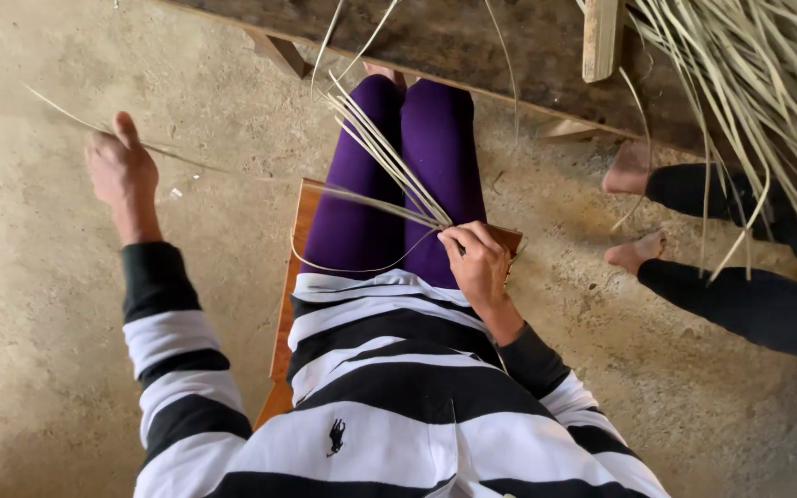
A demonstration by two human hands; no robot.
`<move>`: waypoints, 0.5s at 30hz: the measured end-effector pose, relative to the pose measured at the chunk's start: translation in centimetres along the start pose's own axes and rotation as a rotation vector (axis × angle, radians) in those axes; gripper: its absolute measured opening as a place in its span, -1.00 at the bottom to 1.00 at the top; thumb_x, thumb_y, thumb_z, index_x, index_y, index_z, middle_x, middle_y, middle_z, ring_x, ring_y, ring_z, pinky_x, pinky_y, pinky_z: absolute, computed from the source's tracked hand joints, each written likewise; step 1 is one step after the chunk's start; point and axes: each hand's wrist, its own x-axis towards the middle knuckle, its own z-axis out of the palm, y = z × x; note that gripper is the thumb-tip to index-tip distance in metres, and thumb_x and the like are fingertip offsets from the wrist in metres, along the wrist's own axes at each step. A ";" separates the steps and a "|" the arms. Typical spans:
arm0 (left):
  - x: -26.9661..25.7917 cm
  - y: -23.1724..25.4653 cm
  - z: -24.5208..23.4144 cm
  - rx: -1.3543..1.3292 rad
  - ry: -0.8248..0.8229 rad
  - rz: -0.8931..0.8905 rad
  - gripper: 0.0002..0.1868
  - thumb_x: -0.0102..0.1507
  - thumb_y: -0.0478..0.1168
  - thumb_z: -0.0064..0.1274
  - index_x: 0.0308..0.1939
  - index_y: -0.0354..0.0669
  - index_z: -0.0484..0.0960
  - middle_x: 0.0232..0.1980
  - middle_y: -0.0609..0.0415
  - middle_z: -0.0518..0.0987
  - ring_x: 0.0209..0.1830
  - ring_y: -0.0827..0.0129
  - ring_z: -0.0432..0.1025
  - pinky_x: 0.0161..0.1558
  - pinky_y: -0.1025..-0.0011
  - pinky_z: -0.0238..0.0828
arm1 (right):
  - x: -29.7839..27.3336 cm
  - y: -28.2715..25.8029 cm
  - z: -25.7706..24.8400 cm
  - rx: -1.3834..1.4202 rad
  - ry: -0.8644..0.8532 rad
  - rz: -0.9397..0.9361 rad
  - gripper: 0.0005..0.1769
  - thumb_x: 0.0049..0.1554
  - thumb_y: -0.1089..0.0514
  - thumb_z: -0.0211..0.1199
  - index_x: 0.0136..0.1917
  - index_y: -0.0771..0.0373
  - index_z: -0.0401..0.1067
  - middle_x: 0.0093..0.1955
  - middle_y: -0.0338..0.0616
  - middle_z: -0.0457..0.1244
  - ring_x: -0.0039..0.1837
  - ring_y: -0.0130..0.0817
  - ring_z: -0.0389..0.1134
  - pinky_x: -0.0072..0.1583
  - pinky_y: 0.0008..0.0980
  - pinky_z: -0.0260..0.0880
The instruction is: Bundling and weaving dried straw strands to create a broom
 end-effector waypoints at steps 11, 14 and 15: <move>-30.5 15.0 4.3 -0.122 -0.766 0.631 -0.70 0.14 0.14 -0.04 -0.21 0.11 0.51 -0.29 0.07 0.54 -0.26 0.01 0.45 -0.27 0.08 0.39 | 0.2 0.5 0.7 -0.071 -0.005 0.072 -0.93 -0.04 0.10 0.34 -0.28 -0.02 0.45 -0.31 -0.45 0.27 -0.28 -0.28 0.35 -0.22 -0.32 0.38; -32.3 16.3 4.1 -0.173 -0.819 0.562 -0.74 0.21 0.05 -0.11 -0.08 0.20 0.51 -0.25 0.17 0.58 -0.31 0.06 0.50 -0.31 0.12 0.45 | 0.0 1.3 0.8 -0.072 -0.091 0.161 -0.93 -0.05 0.07 0.32 -0.25 -0.08 0.46 -0.26 -0.46 0.27 -0.23 -0.24 0.36 -0.17 -0.25 0.39; -32.6 16.4 3.5 -0.247 -0.774 0.614 -0.74 0.26 -0.06 -0.16 -0.02 0.07 0.50 -0.24 0.10 0.58 -0.34 0.00 0.50 -0.35 0.10 0.45 | -0.3 1.5 1.0 -0.067 -0.157 0.234 -0.93 -0.05 0.03 0.31 -0.24 -0.15 0.47 -0.23 -0.50 0.27 -0.19 -0.24 0.36 -0.12 -0.24 0.39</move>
